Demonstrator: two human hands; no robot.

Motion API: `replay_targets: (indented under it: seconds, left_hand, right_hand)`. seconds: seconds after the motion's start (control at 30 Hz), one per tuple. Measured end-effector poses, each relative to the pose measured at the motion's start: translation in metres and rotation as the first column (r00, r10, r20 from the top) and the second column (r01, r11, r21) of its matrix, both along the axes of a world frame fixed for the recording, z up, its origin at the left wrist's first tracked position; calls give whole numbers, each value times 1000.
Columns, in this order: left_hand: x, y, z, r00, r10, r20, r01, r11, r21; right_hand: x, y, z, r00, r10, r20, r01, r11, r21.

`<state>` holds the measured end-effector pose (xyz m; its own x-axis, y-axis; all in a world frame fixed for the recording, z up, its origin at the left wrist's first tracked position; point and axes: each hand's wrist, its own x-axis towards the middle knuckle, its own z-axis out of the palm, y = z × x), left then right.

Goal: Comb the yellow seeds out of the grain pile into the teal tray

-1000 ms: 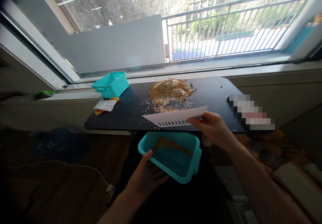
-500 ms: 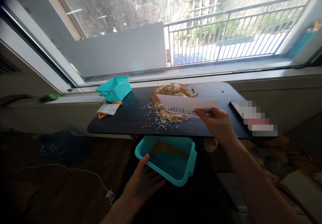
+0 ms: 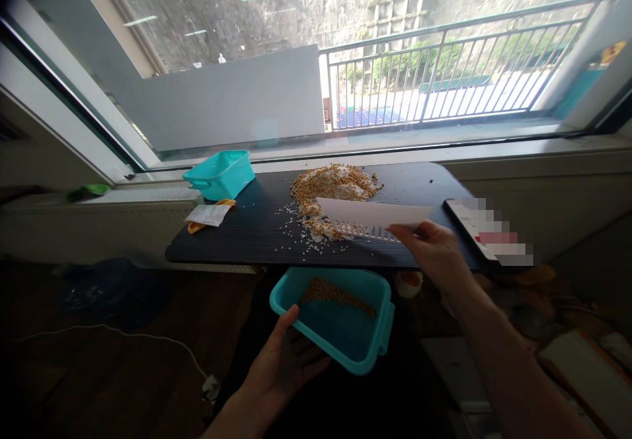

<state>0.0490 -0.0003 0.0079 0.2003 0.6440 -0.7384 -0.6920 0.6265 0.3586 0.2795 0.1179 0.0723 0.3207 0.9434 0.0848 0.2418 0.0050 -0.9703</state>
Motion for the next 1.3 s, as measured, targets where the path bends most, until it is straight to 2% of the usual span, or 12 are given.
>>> replay_targets:
  seconds: [0.1,0.27,0.4,0.63,0.9,1.03,1.3]
  left_hand:
    - [2,1,-2,1000,-8,-7,8,1000,0]
    - [3,2,-5,1000,-18,-3,18,1000,1]
    - [3,2,-4,1000,-15,3,15,1000,2]
    - [9,1,-1,999,-36,10,36,999,5]
    - [13,1,-5,999,-53,7,53,999,12]
    - [13,2,-5,999,-52,14,52,999,11]
    - [13,2,-3,998,-68,3,68,998,17]
  right_hand:
    - [-2,-4,2,999,40,-32,-40,999,2]
    - [0,-1,1,1000,-6,23,6,1000,6]
    - [1,0,-1,999,26,33,-26,1000,-6]
    - [-2,-16,5,996,33,-82,-37,998,-51]
    - [1,-28,15,989,21,-149,-33,996,-78]
    - [3,-26,11,992,-1,-129,-4,999,-42]
    - [8,-16,9,997,81,3,-80,994,-67]
